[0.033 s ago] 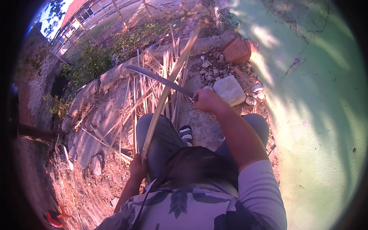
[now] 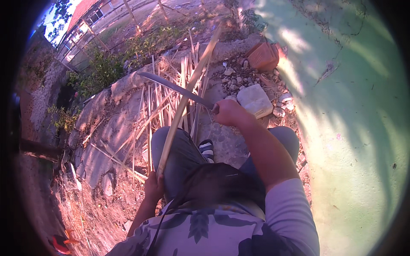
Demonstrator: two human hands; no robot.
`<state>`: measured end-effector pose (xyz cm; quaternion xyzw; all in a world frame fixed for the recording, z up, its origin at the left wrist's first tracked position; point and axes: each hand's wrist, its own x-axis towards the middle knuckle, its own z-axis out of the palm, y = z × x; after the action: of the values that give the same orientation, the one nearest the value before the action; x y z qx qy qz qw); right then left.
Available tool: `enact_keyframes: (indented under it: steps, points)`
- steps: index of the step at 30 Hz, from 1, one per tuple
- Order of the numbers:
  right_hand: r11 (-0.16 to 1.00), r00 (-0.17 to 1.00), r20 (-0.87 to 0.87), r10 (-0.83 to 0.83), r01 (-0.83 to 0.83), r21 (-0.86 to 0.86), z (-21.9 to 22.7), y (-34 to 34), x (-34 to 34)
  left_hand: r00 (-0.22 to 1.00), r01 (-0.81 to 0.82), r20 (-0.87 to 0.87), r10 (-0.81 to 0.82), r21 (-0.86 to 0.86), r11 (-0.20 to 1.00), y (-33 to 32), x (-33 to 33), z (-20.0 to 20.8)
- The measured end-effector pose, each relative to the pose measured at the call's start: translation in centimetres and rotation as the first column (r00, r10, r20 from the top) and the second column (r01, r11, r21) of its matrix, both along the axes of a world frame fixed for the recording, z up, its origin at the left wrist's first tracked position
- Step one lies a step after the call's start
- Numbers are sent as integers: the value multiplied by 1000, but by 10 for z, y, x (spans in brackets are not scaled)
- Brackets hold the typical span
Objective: The person repeatedly shaves a strip of bamboo using a machete while holding the bamboo in one hand.
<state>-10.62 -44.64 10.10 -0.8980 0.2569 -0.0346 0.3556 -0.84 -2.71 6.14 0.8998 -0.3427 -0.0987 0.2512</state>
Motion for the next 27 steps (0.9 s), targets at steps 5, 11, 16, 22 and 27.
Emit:
enact_keyframes:
  steps: [5,11,16,22,27]
  points:
    - [982,983,-81,167,-173,-73,7,18,-3,1000,2,-19,-2,-5,1000,1,1,-4]
    - [941,961,-200,194,-239,-238,28,30,0,999,27,43,-27,-11,1000,4,2,-18]
    - [935,971,-162,179,-219,-280,14,7,3,999,31,35,-30,-29,999,3,2,-15]
    - [978,992,50,-115,122,-168,-14,-16,0,1000,-3,-19,4,36,999,0,2,-8]
    - [999,999,32,2,-3,34,-13,3,6,998,-23,-54,23,1,1000,1,1,-6]
